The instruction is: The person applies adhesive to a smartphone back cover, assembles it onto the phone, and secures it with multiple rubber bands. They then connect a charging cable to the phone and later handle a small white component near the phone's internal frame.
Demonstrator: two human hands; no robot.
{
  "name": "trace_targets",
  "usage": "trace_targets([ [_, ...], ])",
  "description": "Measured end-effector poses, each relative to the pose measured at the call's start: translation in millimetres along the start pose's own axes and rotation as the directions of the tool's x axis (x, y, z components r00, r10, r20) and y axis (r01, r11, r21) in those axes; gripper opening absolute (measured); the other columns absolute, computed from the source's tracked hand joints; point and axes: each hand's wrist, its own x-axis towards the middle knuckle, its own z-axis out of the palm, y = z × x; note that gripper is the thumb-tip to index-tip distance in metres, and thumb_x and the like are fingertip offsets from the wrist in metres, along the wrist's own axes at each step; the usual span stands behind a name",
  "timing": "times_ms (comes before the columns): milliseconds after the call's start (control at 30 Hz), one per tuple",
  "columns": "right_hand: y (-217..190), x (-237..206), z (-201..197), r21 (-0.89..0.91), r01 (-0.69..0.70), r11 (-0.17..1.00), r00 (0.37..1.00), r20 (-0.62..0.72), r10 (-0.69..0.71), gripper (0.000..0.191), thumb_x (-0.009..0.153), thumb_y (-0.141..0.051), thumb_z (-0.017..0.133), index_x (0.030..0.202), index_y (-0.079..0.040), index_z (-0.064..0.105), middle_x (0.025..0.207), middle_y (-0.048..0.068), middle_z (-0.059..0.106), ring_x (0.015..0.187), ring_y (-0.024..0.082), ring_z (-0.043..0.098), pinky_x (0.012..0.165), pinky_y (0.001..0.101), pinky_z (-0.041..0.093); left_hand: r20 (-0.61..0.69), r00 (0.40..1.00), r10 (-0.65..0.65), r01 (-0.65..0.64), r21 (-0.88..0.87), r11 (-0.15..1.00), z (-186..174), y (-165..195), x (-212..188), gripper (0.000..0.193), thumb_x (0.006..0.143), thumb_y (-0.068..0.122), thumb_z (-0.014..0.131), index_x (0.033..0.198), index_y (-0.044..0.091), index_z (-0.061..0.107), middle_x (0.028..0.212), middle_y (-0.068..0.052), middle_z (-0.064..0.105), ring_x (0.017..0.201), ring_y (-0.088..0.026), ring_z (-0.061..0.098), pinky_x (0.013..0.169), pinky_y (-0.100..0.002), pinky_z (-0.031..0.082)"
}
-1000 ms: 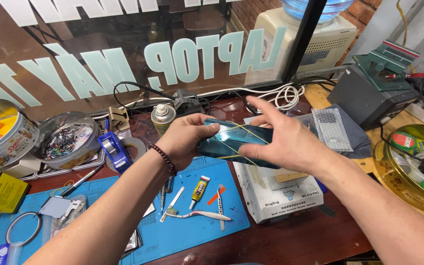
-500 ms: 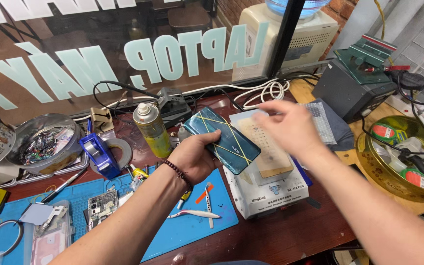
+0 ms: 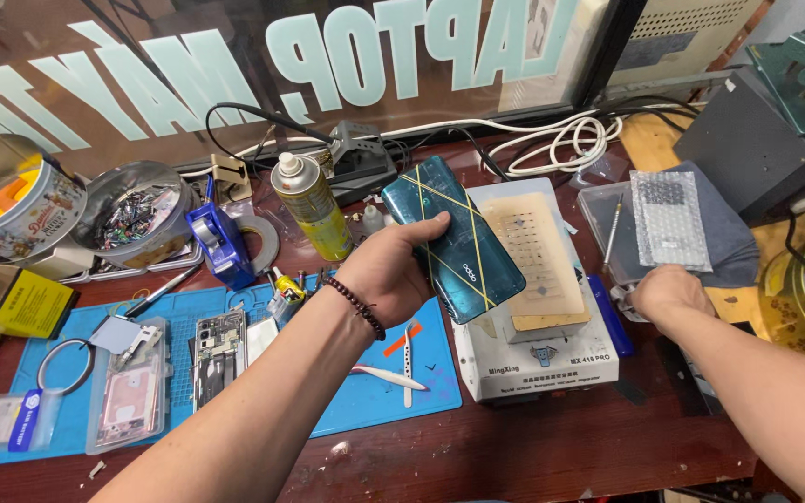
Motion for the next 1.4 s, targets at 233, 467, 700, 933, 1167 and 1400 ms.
trace_targets([
  [233, 27, 29, -21, 0.760, -0.063, 0.647, 0.993, 0.110, -0.032, 0.030, 0.093, -0.014, 0.073, 0.113, 0.008, 0.069, 0.109, 0.019, 0.072, 0.094, 0.030, 0.072, 0.076, 0.0407, 0.062, -0.055, 0.998, 0.006, -0.009, -0.069, 0.998, 0, 3, -1, 0.024, 0.098, 0.016, 0.060, 0.117, 0.002, 0.063, 0.110, -0.010, 0.073, 0.100, -0.023, 0.072, 0.097, -0.042, 0.058],
  [467, -21, 16, -91, 0.972, 0.073, 0.221, 0.914, 0.024, -0.405, 0.031, 0.098, -0.005, 0.065, 0.128, 0.004, 0.061, 0.111, 0.013, 0.071, 0.086, 0.019, 0.071, 0.072, 0.0331, 0.057, 0.011, 1.000, 0.006, -0.005, -0.068, 0.998, -11, 6, -12, 0.024, 0.097, 0.017, 0.062, 0.117, 0.003, 0.065, 0.108, -0.008, 0.073, 0.099, -0.022, 0.071, 0.097, -0.042, 0.056],
  [700, -204, -74, -113, 0.941, 0.318, 0.120, 0.607, -0.105, -0.787, 0.024, 0.089, -0.002, 0.072, 0.113, 0.005, 0.072, 0.103, 0.011, 0.076, 0.086, 0.015, 0.073, 0.076, 0.0264, 0.061, -0.044, 0.994, 0.097, -0.099, -0.059, 0.993, -52, 46, -59, 0.024, 0.097, 0.018, 0.062, 0.115, 0.004, 0.066, 0.109, -0.008, 0.074, 0.099, -0.022, 0.072, 0.098, -0.044, 0.055],
  [933, -346, -160, -71, 0.501, 0.861, 0.087, 0.345, -0.450, -0.824, 0.017, 0.087, -0.011, 0.077, 0.102, -0.005, 0.079, 0.088, 0.009, 0.078, 0.076, 0.017, 0.074, 0.068, 0.0305, 0.057, -0.080, 0.982, 0.169, -0.180, -0.158, 0.971, -118, 92, -107, 0.024, 0.098, 0.023, 0.061, 0.114, 0.005, 0.066, 0.105, -0.010, 0.074, 0.096, -0.024, 0.071, 0.094, -0.045, 0.056],
  [1167, -377, -176, -37, 0.007, 0.999, 0.039, 0.036, -0.550, -0.835, 0.009, 0.085, -0.009, 0.077, 0.093, -0.005, 0.078, 0.094, 0.013, 0.073, 0.089, 0.033, 0.070, 0.083, 0.0422, 0.056, -0.068, 0.986, 0.152, -0.162, -0.204, 0.966, -160, 117, -123, 0.021, 0.097, 0.021, 0.066, 0.108, 0.004, 0.067, 0.099, -0.009, 0.074, 0.090, -0.022, 0.072, 0.089, -0.043, 0.060],
  [1400, -371, -184, -21, -0.142, 0.981, 0.133, 0.016, -0.620, -0.784, 0.008, 0.086, -0.007, 0.076, 0.094, -0.006, 0.077, 0.094, 0.011, 0.070, 0.092, 0.033, 0.067, 0.082, 0.0439, 0.056, 0.101, 0.990, 0.096, -0.071, -0.228, 0.971, -177, 129, -123, 0.022, 0.097, 0.023, 0.068, 0.107, 0.004, 0.069, 0.097, -0.009, 0.075, 0.088, -0.021, 0.073, 0.088, -0.040, 0.060],
])
